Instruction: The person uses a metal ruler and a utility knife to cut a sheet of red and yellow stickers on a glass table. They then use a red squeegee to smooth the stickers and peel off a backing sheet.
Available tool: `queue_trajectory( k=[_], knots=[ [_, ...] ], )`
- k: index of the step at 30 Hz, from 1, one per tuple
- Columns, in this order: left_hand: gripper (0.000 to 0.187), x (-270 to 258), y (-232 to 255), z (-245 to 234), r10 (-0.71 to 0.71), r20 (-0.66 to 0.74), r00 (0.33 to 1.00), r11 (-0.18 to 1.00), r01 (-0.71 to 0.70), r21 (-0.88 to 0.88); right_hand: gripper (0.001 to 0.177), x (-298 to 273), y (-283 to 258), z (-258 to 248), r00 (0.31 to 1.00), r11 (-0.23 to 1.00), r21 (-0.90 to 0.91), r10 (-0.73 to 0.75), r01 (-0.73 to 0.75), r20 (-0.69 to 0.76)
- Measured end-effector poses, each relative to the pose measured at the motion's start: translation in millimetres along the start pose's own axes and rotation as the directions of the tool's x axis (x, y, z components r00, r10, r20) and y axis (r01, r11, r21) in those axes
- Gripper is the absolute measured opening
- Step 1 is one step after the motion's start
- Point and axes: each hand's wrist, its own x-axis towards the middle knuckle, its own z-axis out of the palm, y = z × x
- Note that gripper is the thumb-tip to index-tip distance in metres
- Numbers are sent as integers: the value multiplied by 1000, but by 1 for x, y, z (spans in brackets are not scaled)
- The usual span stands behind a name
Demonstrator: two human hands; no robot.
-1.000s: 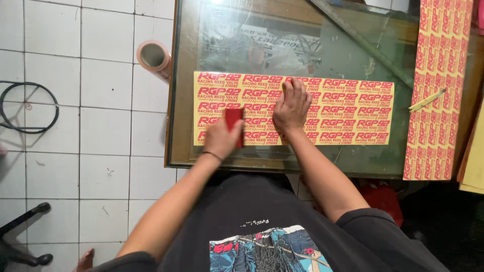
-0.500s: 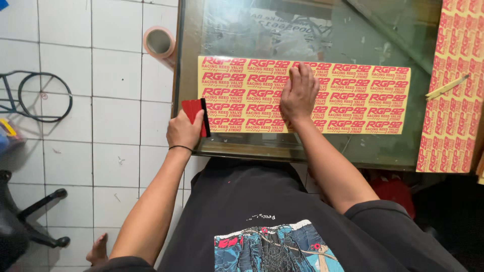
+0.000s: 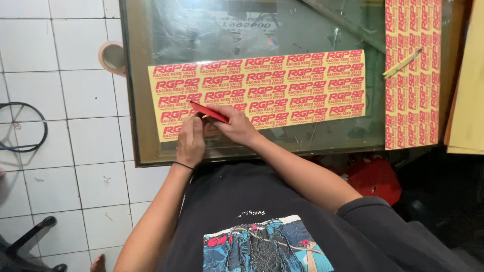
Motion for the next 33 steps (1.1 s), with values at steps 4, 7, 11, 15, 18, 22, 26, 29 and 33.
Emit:
queue_trajectory(
  k=[4, 7, 11, 15, 18, 22, 26, 29, 33],
  knots=[
    [37, 3, -37, 25, 313, -149, 938, 908, -249, 336, 26, -21, -7, 1, 983, 989, -143, 8, -35, -184],
    [40, 7, -68, 47, 336, -158, 928, 706, -137, 695, 34, -27, 13, 2, 990, 807, -575, 86, -136, -113],
    [44, 8, -76, 54, 416, -174, 893, 582, -114, 805, 40, -54, 34, -42, 952, 703, -708, -162, -73, -259],
    [43, 12, -70, 51, 455, -153, 877, 523, -124, 843, 39, -84, 91, -130, 886, 482, -867, -338, -127, -317],
    [45, 10, -74, 54, 474, -178, 863, 502, -98, 859, 46, -129, 171, -213, 799, 330, -865, -354, -379, -486],
    [53, 21, -58, 65, 484, -208, 850, 530, -96, 842, 58, -158, 211, -307, 684, 526, -516, 188, -676, -705],
    [54, 55, -33, 125, 431, -199, 880, 677, -170, 716, 35, -140, 162, -290, 751, 654, -568, 0, -499, -660],
    [51, 76, 26, 199, 415, 18, 909, 683, -325, 655, 44, -93, 156, -230, 779, 728, -655, -286, -202, -559],
    [76, 80, 42, 251, 181, 172, 968, 676, -250, 693, 42, -69, 144, -172, 755, 527, -849, -541, -38, -370]
  ],
)
